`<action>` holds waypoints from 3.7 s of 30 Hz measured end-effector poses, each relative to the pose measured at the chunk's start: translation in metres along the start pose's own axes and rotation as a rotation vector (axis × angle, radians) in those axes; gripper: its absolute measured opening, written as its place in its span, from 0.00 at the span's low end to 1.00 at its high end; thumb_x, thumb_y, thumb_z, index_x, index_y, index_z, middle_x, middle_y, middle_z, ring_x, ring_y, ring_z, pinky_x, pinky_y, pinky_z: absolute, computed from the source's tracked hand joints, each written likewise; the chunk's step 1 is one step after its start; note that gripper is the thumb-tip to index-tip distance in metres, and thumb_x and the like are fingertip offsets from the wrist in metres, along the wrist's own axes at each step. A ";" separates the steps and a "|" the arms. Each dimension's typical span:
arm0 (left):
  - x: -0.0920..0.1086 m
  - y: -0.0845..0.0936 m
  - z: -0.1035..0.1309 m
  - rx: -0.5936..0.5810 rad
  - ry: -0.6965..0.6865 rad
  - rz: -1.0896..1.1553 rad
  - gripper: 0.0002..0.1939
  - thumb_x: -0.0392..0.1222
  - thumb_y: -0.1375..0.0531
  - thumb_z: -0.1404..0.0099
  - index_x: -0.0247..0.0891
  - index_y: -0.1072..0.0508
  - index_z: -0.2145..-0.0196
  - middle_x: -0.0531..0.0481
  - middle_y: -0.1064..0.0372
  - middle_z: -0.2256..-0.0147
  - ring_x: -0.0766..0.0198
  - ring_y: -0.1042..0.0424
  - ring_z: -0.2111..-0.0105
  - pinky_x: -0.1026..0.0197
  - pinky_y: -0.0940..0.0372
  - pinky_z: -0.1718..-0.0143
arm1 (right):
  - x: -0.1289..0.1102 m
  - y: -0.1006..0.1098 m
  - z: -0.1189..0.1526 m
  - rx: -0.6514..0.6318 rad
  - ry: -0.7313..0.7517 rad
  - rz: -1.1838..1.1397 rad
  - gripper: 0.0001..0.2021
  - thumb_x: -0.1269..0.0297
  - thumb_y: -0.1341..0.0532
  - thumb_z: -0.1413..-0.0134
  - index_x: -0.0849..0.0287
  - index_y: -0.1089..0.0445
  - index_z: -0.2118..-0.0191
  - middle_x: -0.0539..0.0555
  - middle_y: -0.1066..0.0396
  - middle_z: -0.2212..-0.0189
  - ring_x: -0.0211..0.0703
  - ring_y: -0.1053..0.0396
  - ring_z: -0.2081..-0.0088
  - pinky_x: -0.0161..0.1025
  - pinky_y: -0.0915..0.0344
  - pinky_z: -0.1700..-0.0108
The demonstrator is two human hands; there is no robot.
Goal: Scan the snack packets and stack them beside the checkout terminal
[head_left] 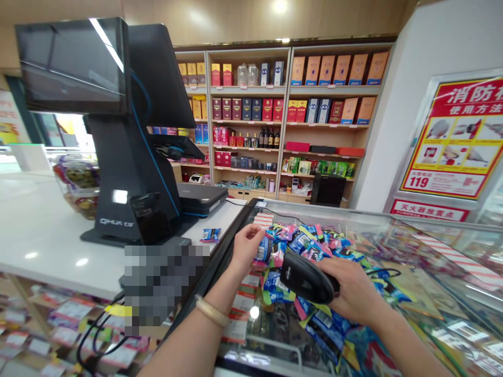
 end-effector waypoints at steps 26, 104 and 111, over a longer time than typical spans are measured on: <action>-0.012 0.111 -0.046 0.772 -0.047 0.206 0.09 0.40 0.46 0.45 0.41 0.46 0.76 0.56 0.42 0.76 0.67 0.32 0.73 0.59 0.31 0.65 | 0.036 0.012 0.014 0.302 0.045 0.226 0.17 0.67 0.45 0.56 0.57 0.29 0.58 0.55 0.23 0.67 0.45 0.25 0.68 0.38 0.30 0.66; 0.001 0.092 -0.041 0.648 0.257 0.910 0.18 0.50 0.57 0.29 0.37 0.33 0.60 0.51 0.34 0.70 0.70 0.29 0.71 0.71 0.29 0.70 | 0.036 0.014 0.014 0.408 -0.019 0.259 0.15 0.61 0.44 0.50 0.58 0.28 0.58 0.57 0.23 0.67 0.48 0.25 0.67 0.40 0.29 0.65; -0.016 0.072 -0.041 0.479 0.279 0.616 0.14 0.44 0.40 0.39 0.34 0.31 0.58 0.43 0.31 0.66 0.63 0.27 0.66 0.63 0.29 0.65 | 0.037 0.017 0.014 0.411 -0.005 0.272 0.13 0.60 0.44 0.49 0.59 0.28 0.60 0.56 0.23 0.70 0.46 0.26 0.70 0.39 0.30 0.67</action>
Point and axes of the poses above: each hand's wrist, its own z-axis away from the middle knuckle, its own y-axis out of the back of the hand, x = y × z, the point moved 5 cm from there along -z, towards the middle knuckle
